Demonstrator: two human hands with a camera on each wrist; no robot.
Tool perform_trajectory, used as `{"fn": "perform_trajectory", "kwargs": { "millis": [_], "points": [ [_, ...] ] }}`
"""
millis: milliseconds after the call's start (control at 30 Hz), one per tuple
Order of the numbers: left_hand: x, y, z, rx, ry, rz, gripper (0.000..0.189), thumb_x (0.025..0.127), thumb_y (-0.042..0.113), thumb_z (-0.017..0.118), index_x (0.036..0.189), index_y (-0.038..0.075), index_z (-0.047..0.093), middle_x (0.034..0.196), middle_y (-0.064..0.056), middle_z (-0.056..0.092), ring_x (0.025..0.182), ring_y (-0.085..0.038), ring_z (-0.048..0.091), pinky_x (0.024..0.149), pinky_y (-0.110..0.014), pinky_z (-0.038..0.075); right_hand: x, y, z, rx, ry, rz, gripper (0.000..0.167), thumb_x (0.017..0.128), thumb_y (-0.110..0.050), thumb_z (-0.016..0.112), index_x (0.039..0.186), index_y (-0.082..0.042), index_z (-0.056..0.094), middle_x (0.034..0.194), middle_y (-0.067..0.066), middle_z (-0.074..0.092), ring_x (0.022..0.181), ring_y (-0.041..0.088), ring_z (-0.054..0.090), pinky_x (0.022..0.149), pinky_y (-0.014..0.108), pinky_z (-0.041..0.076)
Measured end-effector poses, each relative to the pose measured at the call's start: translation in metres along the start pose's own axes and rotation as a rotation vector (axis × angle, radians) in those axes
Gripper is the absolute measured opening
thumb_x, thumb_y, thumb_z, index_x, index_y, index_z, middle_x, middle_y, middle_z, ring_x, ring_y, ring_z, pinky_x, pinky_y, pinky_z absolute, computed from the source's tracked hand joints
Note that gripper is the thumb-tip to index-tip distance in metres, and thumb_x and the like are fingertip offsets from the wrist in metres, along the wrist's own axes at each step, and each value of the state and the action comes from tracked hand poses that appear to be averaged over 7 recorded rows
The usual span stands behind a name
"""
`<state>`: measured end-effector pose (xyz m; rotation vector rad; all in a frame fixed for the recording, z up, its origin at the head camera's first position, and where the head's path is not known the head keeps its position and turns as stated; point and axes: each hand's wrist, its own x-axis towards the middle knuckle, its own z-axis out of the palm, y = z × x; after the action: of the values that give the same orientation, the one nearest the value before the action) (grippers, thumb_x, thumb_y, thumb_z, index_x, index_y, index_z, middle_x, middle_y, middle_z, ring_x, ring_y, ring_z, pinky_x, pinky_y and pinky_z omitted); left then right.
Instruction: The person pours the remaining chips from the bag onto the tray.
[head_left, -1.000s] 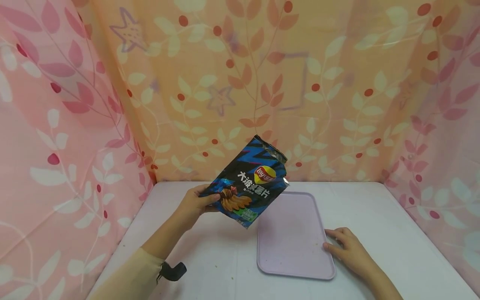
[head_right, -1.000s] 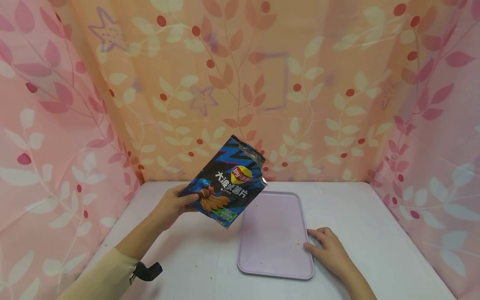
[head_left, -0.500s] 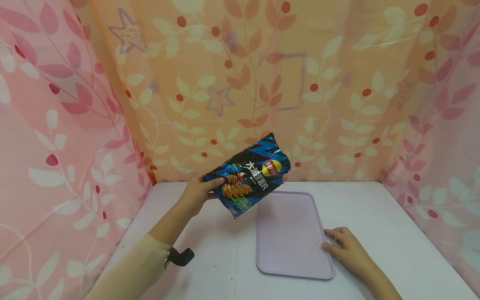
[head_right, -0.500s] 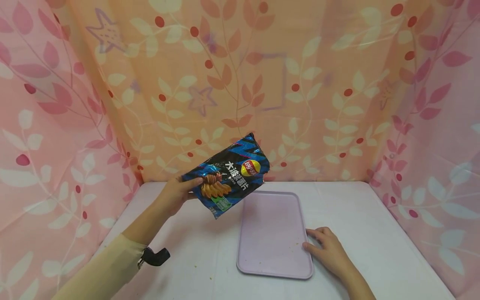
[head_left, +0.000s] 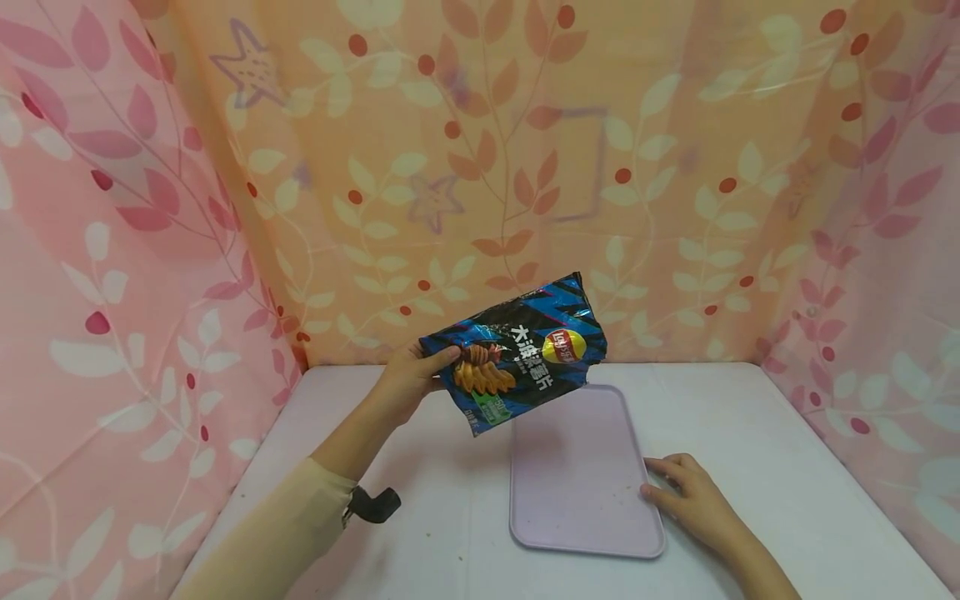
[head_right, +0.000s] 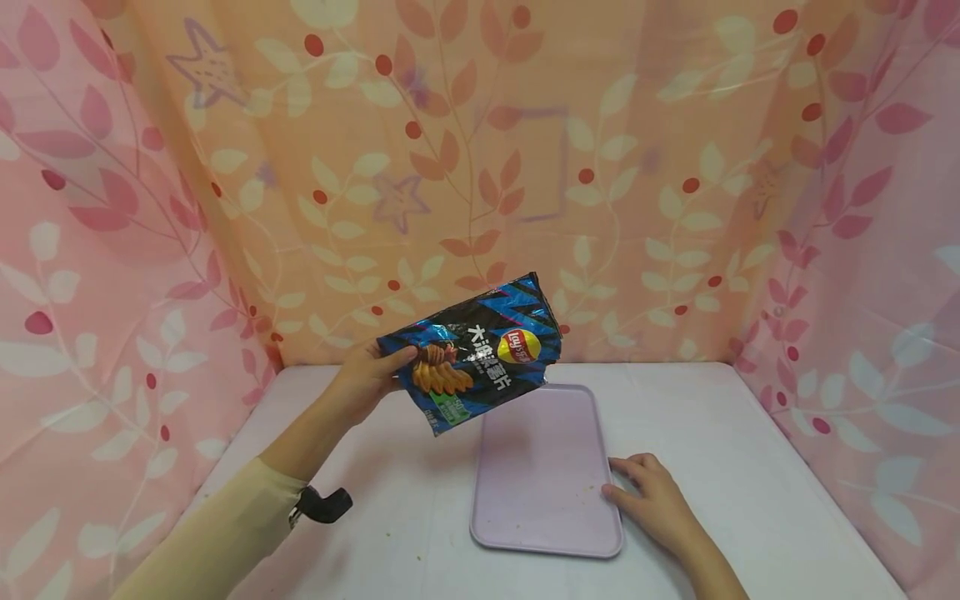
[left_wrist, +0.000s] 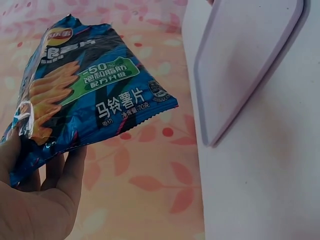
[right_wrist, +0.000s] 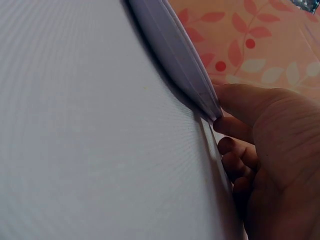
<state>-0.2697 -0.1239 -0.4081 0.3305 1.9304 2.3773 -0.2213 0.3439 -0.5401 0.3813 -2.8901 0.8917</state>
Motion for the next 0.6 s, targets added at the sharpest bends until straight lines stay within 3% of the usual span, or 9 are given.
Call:
{"fn": "perform_trajectory", "kwargs": {
  "millis": [100, 267, 467, 600],
  "points": [
    [-0.002, -0.002, 0.002, 0.005, 0.024, 0.017, 0.037, 0.100, 0.024, 0.067, 0.133, 0.007, 0.065, 0.116, -0.002, 0.075, 0.102, -0.019, 0.071, 0.092, -0.041, 0.059, 0.009, 0.002, -0.005, -0.028, -0.021, -0.022, 0.062, 0.090, -0.049, 0.075, 0.135, -0.007, 0.066, 0.117, 0.007, 0.059, 0.110, 0.026, 0.058, 0.095, 0.055, 0.050],
    [0.004, 0.007, 0.007, 0.041, 0.027, 0.023, 0.039, 0.099, 0.027, 0.068, 0.134, 0.008, 0.064, 0.118, -0.005, 0.075, 0.103, -0.020, 0.071, 0.095, -0.041, 0.058, 0.010, 0.001, -0.005, -0.046, -0.009, -0.032, 0.060, 0.090, -0.047, 0.076, 0.133, -0.008, 0.067, 0.114, 0.005, 0.059, 0.105, 0.021, 0.056, 0.091, 0.046, 0.050],
    [0.011, 0.013, 0.013, 0.090, 0.042, 0.019, 0.036, 0.098, 0.028, 0.071, 0.127, 0.008, 0.066, 0.114, -0.007, 0.076, 0.099, -0.020, 0.072, 0.095, -0.038, 0.058, 0.011, 0.001, -0.005, -0.030, -0.011, -0.027, 0.059, 0.090, -0.047, 0.076, 0.133, -0.007, 0.067, 0.115, 0.006, 0.059, 0.108, 0.024, 0.059, 0.094, 0.051, 0.050],
    [0.013, 0.017, 0.018, 0.147, 0.042, 0.048, 0.033, 0.097, 0.028, 0.073, 0.120, 0.006, 0.069, 0.109, -0.007, 0.077, 0.096, -0.020, 0.072, 0.091, -0.035, 0.059, 0.010, 0.002, -0.005, -0.036, -0.005, -0.031, 0.058, 0.090, -0.046, 0.077, 0.132, -0.008, 0.068, 0.116, 0.006, 0.060, 0.109, 0.024, 0.059, 0.094, 0.050, 0.051]
  ]
}}
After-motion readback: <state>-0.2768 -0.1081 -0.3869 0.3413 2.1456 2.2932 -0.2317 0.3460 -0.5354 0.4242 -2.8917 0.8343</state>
